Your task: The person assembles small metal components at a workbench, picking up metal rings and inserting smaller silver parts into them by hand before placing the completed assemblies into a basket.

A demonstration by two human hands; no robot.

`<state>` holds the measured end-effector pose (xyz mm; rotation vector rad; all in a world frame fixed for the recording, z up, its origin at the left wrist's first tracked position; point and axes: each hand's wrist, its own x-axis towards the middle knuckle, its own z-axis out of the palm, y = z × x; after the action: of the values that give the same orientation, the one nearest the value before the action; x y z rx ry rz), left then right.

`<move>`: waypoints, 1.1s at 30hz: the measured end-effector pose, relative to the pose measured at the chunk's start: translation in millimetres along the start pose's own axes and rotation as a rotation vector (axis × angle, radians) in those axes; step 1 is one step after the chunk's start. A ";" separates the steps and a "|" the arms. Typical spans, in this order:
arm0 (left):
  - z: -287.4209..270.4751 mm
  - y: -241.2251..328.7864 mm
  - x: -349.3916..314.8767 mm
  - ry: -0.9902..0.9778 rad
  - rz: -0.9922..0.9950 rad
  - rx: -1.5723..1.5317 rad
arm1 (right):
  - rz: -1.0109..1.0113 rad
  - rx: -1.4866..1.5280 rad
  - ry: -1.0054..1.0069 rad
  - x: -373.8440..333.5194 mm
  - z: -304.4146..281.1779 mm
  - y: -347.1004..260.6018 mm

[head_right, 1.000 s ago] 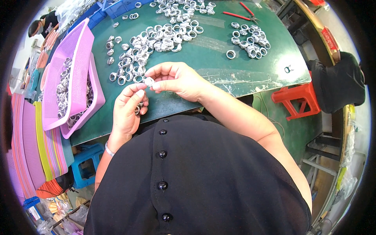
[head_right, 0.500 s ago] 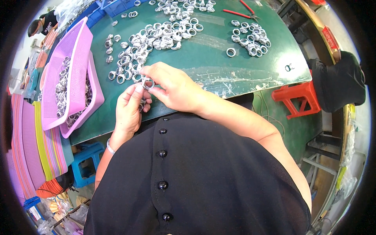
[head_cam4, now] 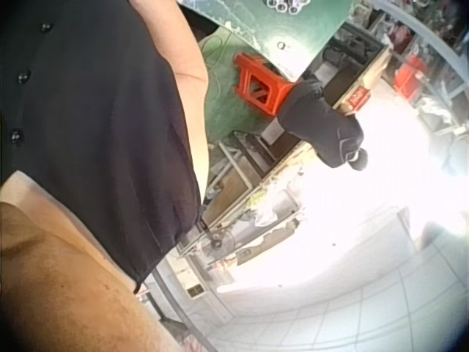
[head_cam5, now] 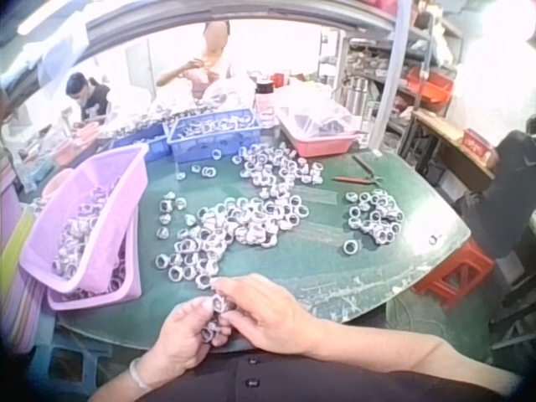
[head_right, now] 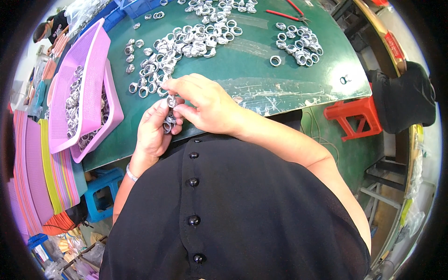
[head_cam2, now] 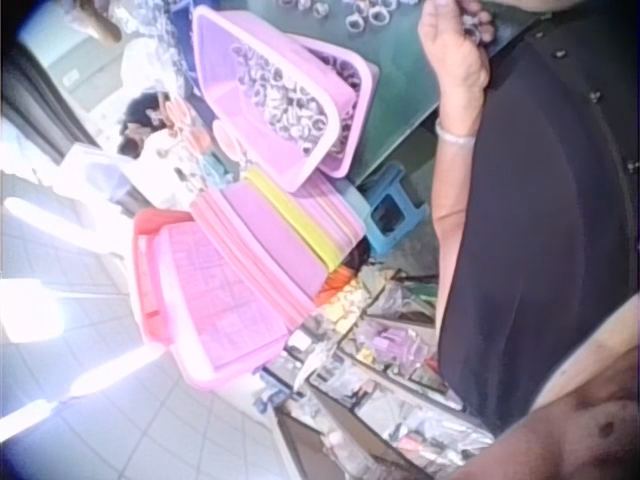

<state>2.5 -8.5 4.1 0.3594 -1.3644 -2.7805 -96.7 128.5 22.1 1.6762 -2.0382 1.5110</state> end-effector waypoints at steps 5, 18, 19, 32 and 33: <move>2.0 2.6 -0.7 0.004 -0.035 -0.013 | 0.026 0.039 0.023 0.3 0.0 -1.7; -5.3 0.5 -1.1 -0.143 -0.156 -0.257 | 0.048 0.140 -0.031 -0.8 -1.7 -3.3; -5.2 0.4 -1.2 -0.153 -0.141 -0.248 | 0.049 0.141 -0.031 -1.0 -1.7 -3.1; -0.5 -5.0 -1.1 -0.048 0.122 0.118 | 0.029 0.142 -0.041 -2.7 -9.4 -0.8; -0.5 -4.8 -1.3 -0.048 0.122 0.118 | 0.034 0.135 -0.045 -2.6 -9.6 -0.7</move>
<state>4.2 -5.8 0.3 0.2050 -1.5104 -2.6347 -99.7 137.2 25.8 1.7468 -2.0392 1.6709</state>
